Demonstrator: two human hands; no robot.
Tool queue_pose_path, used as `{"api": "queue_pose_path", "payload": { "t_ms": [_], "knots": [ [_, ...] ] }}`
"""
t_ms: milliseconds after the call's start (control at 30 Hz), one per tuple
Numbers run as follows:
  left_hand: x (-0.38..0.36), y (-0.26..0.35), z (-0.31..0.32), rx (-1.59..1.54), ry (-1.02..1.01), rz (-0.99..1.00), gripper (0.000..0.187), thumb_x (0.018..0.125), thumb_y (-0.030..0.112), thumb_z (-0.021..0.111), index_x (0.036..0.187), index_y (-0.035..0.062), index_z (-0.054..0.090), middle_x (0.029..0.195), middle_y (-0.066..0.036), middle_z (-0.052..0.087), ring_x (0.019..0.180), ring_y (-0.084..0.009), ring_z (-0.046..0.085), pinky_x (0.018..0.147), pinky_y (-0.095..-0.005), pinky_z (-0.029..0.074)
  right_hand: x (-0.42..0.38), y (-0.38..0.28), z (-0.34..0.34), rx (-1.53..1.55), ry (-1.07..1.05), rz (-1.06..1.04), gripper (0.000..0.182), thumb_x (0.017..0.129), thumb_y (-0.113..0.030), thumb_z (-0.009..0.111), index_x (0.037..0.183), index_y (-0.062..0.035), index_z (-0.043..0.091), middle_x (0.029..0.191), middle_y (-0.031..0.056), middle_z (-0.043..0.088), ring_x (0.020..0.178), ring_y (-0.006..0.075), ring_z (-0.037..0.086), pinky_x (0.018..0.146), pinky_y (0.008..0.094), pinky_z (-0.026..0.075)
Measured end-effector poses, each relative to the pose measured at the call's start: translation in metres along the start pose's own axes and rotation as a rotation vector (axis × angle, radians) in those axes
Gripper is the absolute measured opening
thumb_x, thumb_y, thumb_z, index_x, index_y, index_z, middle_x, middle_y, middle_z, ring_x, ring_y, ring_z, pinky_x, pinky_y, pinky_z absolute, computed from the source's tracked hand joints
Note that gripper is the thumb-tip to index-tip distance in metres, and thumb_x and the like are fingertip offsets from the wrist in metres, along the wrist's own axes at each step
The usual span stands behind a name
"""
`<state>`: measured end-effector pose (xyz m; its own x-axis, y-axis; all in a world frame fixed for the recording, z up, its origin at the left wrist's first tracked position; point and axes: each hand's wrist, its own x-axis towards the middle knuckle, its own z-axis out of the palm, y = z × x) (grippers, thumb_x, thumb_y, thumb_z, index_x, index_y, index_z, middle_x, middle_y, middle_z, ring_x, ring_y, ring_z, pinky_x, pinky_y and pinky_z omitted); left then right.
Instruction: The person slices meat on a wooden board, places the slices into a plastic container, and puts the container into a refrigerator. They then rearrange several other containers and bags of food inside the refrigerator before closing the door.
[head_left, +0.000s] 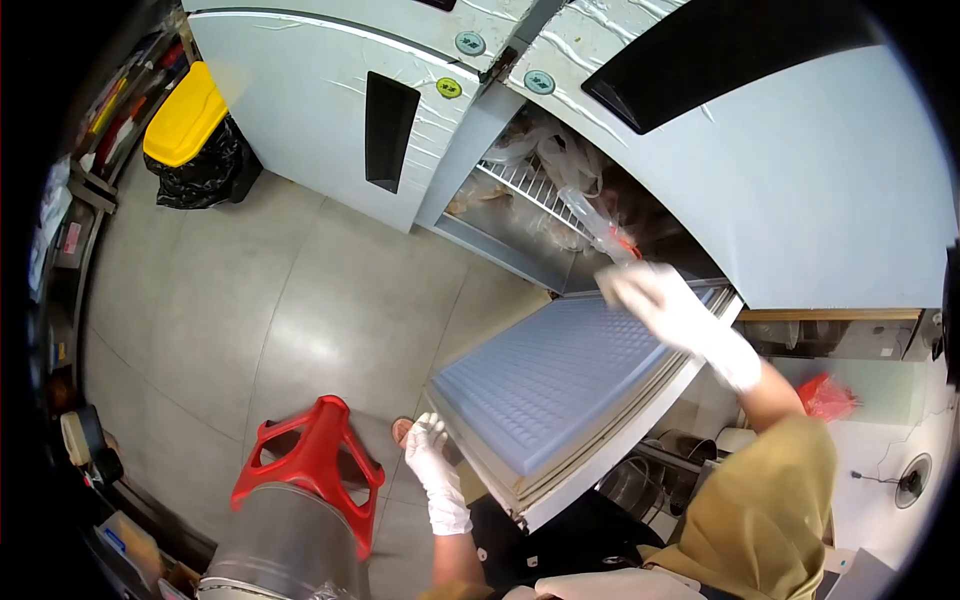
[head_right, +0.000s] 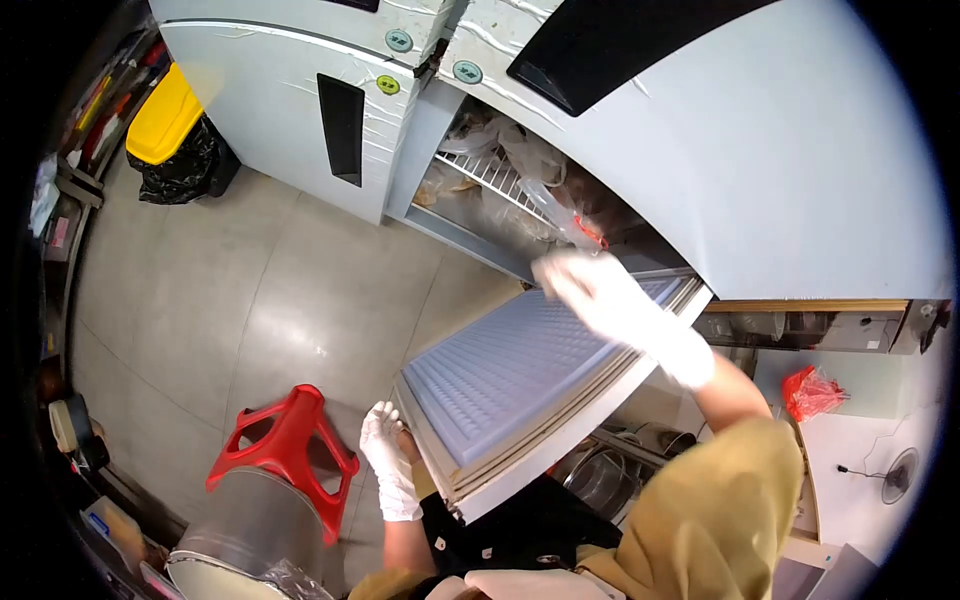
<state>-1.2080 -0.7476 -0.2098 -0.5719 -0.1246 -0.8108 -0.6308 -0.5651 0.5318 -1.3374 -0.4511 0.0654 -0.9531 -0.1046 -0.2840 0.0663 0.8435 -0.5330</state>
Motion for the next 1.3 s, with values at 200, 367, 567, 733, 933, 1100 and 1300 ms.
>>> {"api": "queue_pose_path", "payload": {
  "t_ms": [200, 367, 567, 733, 933, 1100, 1300],
  "knots": [
    [0.019, -0.011, -0.036, -0.162, 0.106, 0.094, 0.026, 0.095, 0.021, 0.049, 0.108, 0.0023, 0.061, 0.101, -0.007, 0.065, 0.089, -0.0165, 0.06, 0.082, -0.0311, 0.045, 0.188, 0.211, 0.043, 0.011, 0.267, 0.513, 0.029, 0.088, -0.017, 0.055, 0.112, -0.0017, 0.062, 0.102, 0.0183, 0.065, 0.087, 0.0291, 0.062, 0.082, 0.0377, 0.048],
    [0.02, -0.019, -0.063, 0.043, 0.358, 0.078, 0.037, 0.094, 0.026, 0.046, 0.119, -0.0003, 0.055, 0.119, -0.013, 0.059, 0.105, -0.0216, 0.056, 0.094, -0.0372, 0.041, 0.241, 0.28, -0.003, -0.463, 0.628, 0.613, 0.03, 0.088, -0.019, 0.055, 0.111, -0.0026, 0.063, 0.103, 0.0177, 0.065, 0.087, 0.0299, 0.062, 0.082, 0.0394, 0.048],
    [0.028, -0.027, -0.037, -0.007, 0.407, 0.052, 0.03, 0.093, 0.023, 0.047, 0.113, 0.0025, 0.058, 0.113, -0.009, 0.061, 0.099, -0.0193, 0.057, 0.088, -0.0353, 0.042, 0.251, 0.299, -0.014, -0.868, 0.516, 0.609, 0.03, 0.087, -0.022, 0.055, 0.11, -0.0036, 0.064, 0.105, 0.0169, 0.065, 0.088, 0.0308, 0.063, 0.082, 0.0415, 0.048],
    [0.04, -0.033, -0.026, -0.003, 0.346, 0.039, 0.031, 0.094, 0.022, 0.047, 0.114, 0.0013, 0.057, 0.114, -0.009, 0.061, 0.1, -0.0203, 0.058, 0.089, -0.0356, 0.041, 0.253, 0.286, 0.003, -1.122, 0.125, 0.444, 0.031, 0.086, -0.024, 0.055, 0.109, -0.0045, 0.065, 0.106, 0.0163, 0.065, 0.088, 0.0316, 0.063, 0.082, 0.0432, 0.048],
    [0.042, -0.029, -0.018, 0.015, 0.322, 0.03, 0.031, 0.094, 0.021, 0.046, 0.114, -0.0007, 0.057, 0.113, -0.009, 0.061, 0.1, -0.0202, 0.058, 0.091, -0.0355, 0.041, 0.221, 0.287, 0.011, -1.238, -0.213, 0.382, 0.032, 0.086, -0.026, 0.055, 0.107, -0.0054, 0.065, 0.107, 0.0156, 0.065, 0.089, 0.0324, 0.064, 0.083, 0.0449, 0.048],
    [0.03, -0.023, -0.009, 0.025, 0.333, 0.015, 0.028, 0.093, 0.02, 0.047, 0.109, -0.0005, 0.059, 0.105, -0.009, 0.064, 0.093, -0.0182, 0.06, 0.084, -0.0328, 0.044, 0.189, 0.402, 0.085, -0.597, 0.344, -0.025, 0.032, 0.083, -0.032, 0.059, 0.103, -0.0086, 0.066, 0.093, 0.0198, 0.064, 0.074, 0.0338, 0.063, 0.072, 0.0414, 0.049],
    [-0.021, -0.058, -0.03, 0.508, 0.138, -0.152, 0.018, 0.093, 0.017, 0.05, 0.094, 0.0039, 0.062, 0.08, -0.002, 0.061, 0.071, -0.0141, 0.059, 0.059, -0.0275, 0.047, 0.147, 0.251, 0.083, -0.872, 0.129, -0.152, 0.021, 0.076, -0.022, 0.065, 0.079, -0.0013, 0.061, 0.071, 0.014, 0.061, 0.064, 0.0288, 0.061, 0.052, 0.0411, 0.047]
  ]
}}
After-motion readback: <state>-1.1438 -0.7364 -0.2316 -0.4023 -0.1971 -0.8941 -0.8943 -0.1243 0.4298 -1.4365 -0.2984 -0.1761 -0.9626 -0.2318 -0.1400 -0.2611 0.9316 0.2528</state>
